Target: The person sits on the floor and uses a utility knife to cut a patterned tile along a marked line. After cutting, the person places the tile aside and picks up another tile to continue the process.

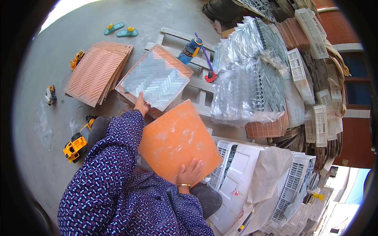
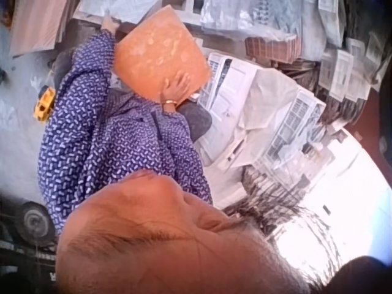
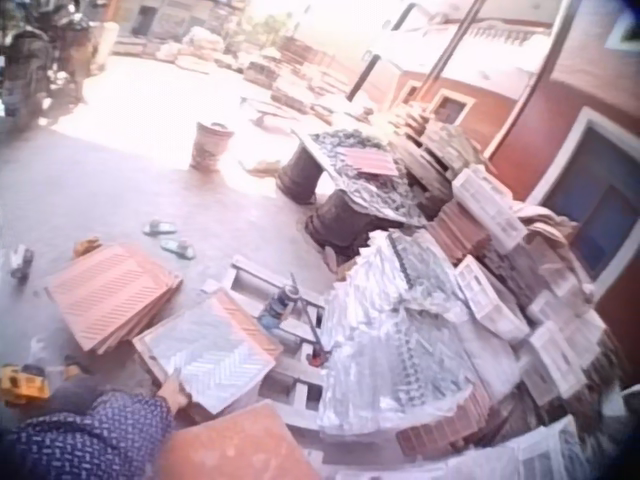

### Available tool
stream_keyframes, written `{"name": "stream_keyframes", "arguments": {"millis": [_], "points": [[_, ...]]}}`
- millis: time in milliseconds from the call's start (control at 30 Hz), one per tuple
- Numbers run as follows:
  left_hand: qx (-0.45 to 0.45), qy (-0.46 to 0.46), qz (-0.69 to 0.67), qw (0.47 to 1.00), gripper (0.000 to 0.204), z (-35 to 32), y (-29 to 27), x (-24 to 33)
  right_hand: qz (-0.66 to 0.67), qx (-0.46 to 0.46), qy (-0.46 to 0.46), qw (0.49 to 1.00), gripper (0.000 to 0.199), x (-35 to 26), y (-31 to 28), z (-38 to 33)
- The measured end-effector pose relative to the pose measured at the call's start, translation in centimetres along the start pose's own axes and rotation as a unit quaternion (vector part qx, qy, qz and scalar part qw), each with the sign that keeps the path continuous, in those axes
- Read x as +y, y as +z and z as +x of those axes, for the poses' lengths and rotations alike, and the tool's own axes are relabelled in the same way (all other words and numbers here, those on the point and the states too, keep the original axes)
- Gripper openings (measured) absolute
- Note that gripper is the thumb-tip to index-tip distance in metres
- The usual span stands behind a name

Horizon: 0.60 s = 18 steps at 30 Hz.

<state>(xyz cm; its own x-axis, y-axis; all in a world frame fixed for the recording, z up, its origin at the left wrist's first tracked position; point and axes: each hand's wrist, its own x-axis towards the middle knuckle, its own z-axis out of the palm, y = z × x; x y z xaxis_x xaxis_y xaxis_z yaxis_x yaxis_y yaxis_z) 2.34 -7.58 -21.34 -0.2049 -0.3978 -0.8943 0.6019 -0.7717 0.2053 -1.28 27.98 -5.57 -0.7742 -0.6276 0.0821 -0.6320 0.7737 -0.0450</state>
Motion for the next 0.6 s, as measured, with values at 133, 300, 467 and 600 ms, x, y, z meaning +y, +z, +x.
{"name": "stream_keyframes", "arguments": {"millis": [133,300,467,600], "points": [[-0.002,0.009,0.03,1.0,0.031,1.1,0.4,0.0,0.005,-0.002,0.002,1.0,0.061,-0.1,-0.3,0.1],[0.052,0.064,0.096,0.992,0.025,0.9,1.2,-0.1,0.014,-0.006,0.0,1.0,0.06,-0.1,-0.2,-0.2],[0.069,0.16,0.104,0.979,0.017,-5.4,5.9,0.0,0.005,-0.005,0.001,1.0,0.061,0.1,0.1,-0.4],[0.004,0.209,0.143,0.967,0.011,-9.0,9.6,2.7,0.035,0.028,-0.003,0.999,0.06,-0.1,0.2,-0.3]]}}
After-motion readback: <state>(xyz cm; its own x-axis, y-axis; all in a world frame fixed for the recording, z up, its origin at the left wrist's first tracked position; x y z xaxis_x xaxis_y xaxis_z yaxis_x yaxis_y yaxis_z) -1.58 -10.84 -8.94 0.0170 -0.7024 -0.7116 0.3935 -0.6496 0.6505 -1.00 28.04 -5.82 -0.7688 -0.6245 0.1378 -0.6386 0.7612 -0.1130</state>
